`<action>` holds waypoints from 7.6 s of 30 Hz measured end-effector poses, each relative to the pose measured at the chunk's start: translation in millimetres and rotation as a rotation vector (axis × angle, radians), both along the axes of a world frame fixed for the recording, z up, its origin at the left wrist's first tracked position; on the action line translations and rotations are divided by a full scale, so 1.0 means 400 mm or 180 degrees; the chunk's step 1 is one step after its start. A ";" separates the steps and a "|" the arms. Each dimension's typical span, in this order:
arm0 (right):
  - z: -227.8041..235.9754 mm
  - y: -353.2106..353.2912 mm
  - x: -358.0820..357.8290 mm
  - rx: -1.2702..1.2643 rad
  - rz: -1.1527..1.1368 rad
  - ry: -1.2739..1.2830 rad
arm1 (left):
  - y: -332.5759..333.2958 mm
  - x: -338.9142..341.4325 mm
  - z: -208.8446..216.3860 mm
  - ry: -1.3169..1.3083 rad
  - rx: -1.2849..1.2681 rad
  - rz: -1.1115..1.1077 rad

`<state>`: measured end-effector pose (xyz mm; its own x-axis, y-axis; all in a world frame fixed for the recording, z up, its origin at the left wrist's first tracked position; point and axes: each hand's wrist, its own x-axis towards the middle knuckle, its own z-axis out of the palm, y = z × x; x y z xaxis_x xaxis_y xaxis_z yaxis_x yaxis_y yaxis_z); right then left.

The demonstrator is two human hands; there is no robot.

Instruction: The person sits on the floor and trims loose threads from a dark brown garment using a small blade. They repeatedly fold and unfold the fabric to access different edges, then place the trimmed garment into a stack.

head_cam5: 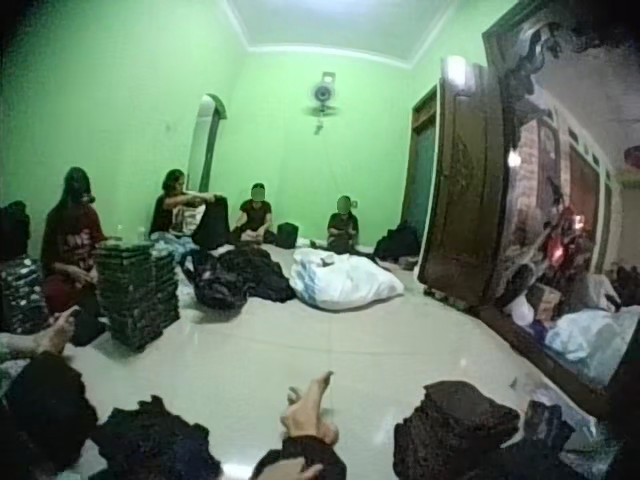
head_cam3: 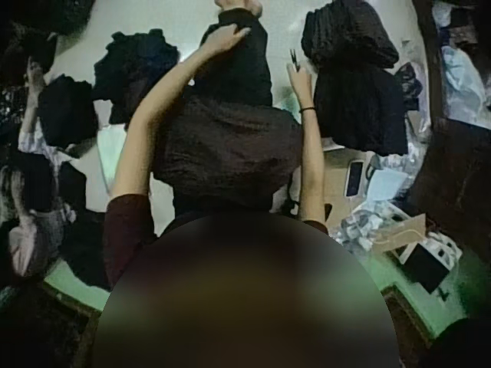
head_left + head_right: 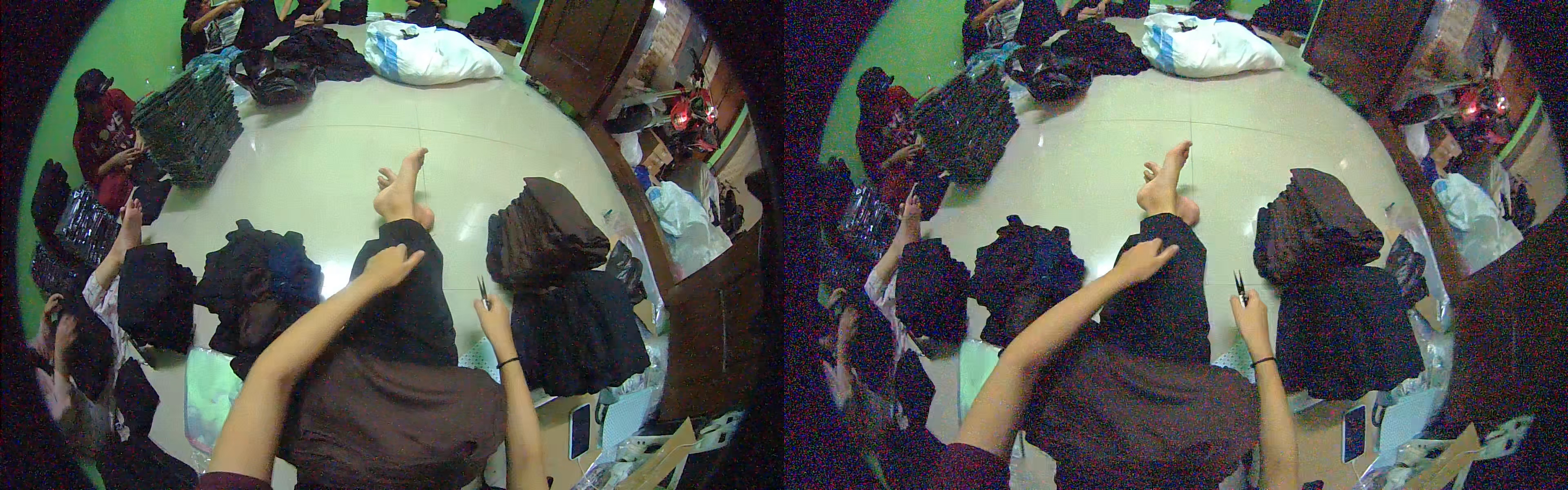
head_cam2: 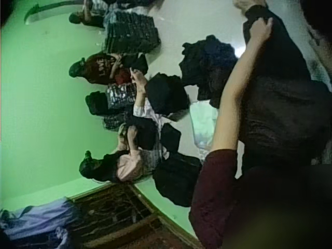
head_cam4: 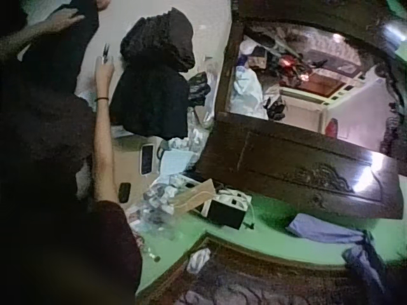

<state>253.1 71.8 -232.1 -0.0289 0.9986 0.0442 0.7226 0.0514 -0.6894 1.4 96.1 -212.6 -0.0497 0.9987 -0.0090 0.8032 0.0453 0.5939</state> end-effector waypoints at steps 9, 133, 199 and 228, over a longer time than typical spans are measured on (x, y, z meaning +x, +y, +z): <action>-0.019 -0.089 0.049 -0.0919 -0.0160 0.0494 | 0.066 -0.037 -0.050 0.0798 0.0886 0.0596; 0.406 -0.636 -0.009 -0.0158 0.0789 0.0397 | -0.768 0.166 0.352 -0.4990 -0.1945 0.0242; 0.423 -0.565 -0.065 0.0109 0.1105 0.0176 | -1.183 -0.113 0.155 0.1536 -0.1991 -0.0160; 0.368 -0.620 -0.008 -0.0179 0.0338 0.1238 | -0.790 0.209 0.341 -0.0102 0.1222 -0.0472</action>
